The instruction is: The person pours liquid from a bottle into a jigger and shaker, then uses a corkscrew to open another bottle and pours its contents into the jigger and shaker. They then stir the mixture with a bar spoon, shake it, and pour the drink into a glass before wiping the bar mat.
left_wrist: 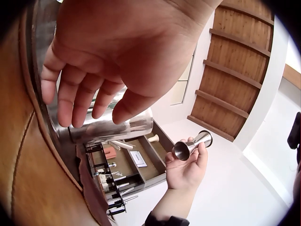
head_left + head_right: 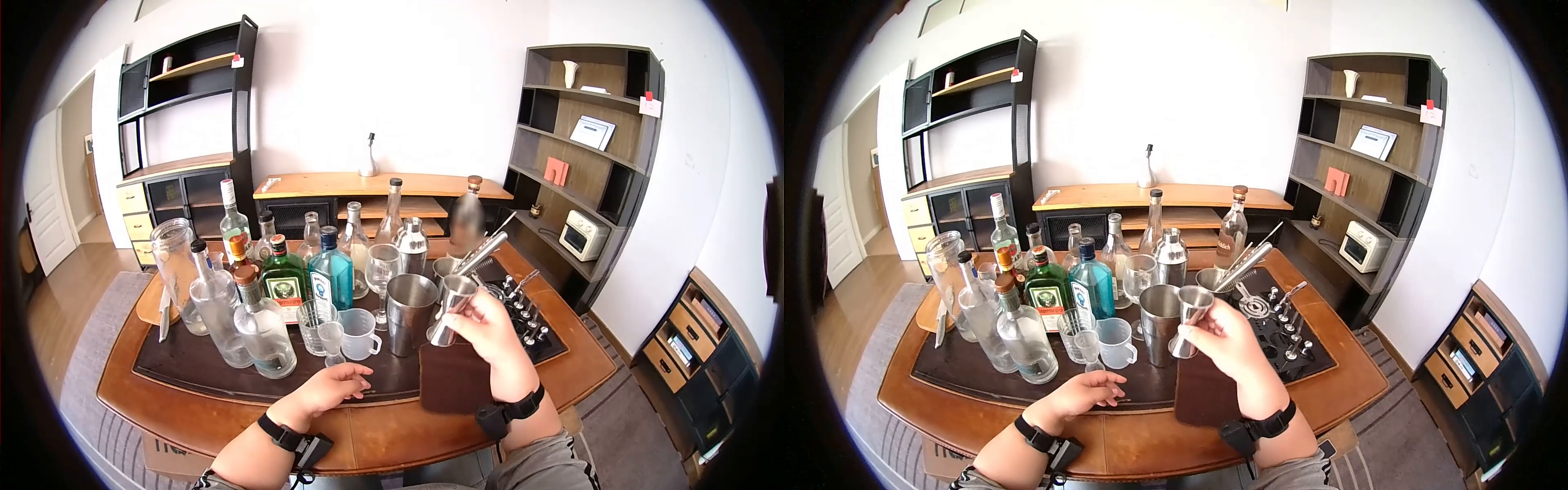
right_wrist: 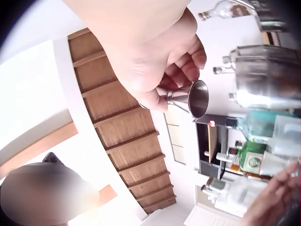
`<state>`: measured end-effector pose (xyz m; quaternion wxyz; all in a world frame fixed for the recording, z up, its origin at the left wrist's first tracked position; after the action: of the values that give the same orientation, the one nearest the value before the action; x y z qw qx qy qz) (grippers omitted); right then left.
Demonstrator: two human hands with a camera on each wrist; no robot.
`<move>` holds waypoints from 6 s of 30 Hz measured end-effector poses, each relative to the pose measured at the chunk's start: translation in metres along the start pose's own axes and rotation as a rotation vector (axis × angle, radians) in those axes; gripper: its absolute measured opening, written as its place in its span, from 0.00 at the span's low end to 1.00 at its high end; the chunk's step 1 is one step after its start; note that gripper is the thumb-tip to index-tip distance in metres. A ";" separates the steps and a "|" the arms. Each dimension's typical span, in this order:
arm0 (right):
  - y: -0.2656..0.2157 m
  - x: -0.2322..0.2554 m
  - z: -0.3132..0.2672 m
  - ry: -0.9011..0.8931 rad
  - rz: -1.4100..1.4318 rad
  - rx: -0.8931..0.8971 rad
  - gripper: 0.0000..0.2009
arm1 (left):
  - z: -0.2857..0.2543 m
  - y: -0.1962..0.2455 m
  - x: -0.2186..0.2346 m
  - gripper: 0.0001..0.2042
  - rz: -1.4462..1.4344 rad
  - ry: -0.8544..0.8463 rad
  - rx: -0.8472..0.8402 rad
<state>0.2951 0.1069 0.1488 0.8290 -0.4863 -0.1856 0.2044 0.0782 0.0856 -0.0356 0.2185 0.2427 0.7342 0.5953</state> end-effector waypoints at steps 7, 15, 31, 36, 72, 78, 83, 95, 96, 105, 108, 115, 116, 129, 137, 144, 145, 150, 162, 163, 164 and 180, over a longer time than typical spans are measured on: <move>-0.022 0.029 0.039 0.150 -0.089 0.033 0.05 | 0.000 -0.001 0.003 0.18 -0.001 -0.004 0.020; 0.003 0.048 0.044 0.138 -0.631 -0.132 0.09 | 0.001 -0.002 0.003 0.17 0.037 -0.006 0.044; -0.012 0.036 0.043 0.133 -1.179 0.046 0.08 | 0.004 -0.010 0.007 0.17 0.020 -0.001 0.023; -0.018 0.033 0.042 0.205 -1.232 0.121 0.07 | 0.004 -0.008 0.006 0.17 0.024 -0.003 0.021; -0.026 0.011 0.041 0.306 -1.496 0.347 0.15 | 0.003 -0.006 0.003 0.16 0.183 -0.005 0.084; -0.035 0.012 0.036 0.330 -1.357 0.331 0.17 | 0.008 -0.004 0.004 0.18 0.303 -0.007 0.040; -0.050 0.007 0.020 0.202 -0.885 0.326 0.15 | 0.005 0.005 0.006 0.20 0.482 0.035 -0.042; 0.062 -0.071 -0.008 -0.189 0.016 -0.253 0.12 | -0.001 0.022 0.007 0.19 0.478 0.112 -0.138; 0.088 -0.071 -0.009 -0.208 0.032 -0.335 0.11 | -0.004 0.024 0.007 0.19 0.463 0.112 -0.127; 0.164 -0.081 -0.018 -0.263 0.150 -0.491 0.14 | -0.010 0.027 0.006 0.18 0.344 0.138 -0.083; 0.175 -0.084 -0.020 -0.266 0.183 -0.514 0.13 | -0.004 0.019 0.005 0.18 0.326 0.101 -0.065; 0.189 -0.089 -0.020 -0.276 0.213 -0.468 0.15 | 0.008 -0.003 0.009 0.17 0.284 0.066 -0.059; 0.192 -0.089 -0.020 -0.274 0.204 -0.471 0.15 | 0.009 -0.003 0.008 0.17 0.288 0.067 -0.063; 0.200 -0.096 -0.019 -0.312 0.127 -0.419 0.17 | 0.005 0.002 0.004 0.15 0.222 0.043 -0.039; 0.137 -0.074 -0.017 -0.500 -0.536 -0.411 0.26 | 0.009 -0.008 0.007 0.16 0.223 0.023 -0.022; 0.051 -0.020 -0.004 -0.367 -0.618 -0.316 0.22 | 0.007 -0.010 0.011 0.18 0.156 0.056 -0.017; 0.033 -0.005 0.004 -0.322 -0.599 -0.317 0.21 | 0.008 -0.012 0.012 0.18 0.149 0.053 -0.012; -0.021 0.106 0.087 0.102 -0.717 -0.154 0.17 | 0.011 -0.017 0.013 0.17 0.176 0.048 -0.022; 0.102 0.320 0.193 0.676 -0.801 -0.404 0.37 | 0.004 -0.006 0.008 0.17 0.168 0.034 0.047; 0.122 0.340 0.205 0.694 -0.752 -0.407 0.39 | 0.007 -0.013 0.010 0.17 0.164 0.027 0.016; 0.151 0.368 0.218 0.711 -0.598 -0.335 0.40 | 0.008 -0.014 0.014 0.17 0.162 0.030 0.013; 0.137 0.295 0.246 0.520 -0.220 -0.042 0.13 | 0.008 -0.021 0.026 0.17 0.116 0.059 0.057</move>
<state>0.3990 0.5002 0.1729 0.8559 -0.5162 -0.0226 -0.0224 0.0609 0.1040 -0.0582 0.1549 0.2732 0.7416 0.5928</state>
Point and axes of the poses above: each hand's wrist, its own z-axis towards the middle knuckle, its own x-axis out of the back of the hand, y = z × x, the point moved 9 cm from there along z, towards the middle knuckle, and after that the axes turned 13 degrees about -y, right-handed, at the moved point
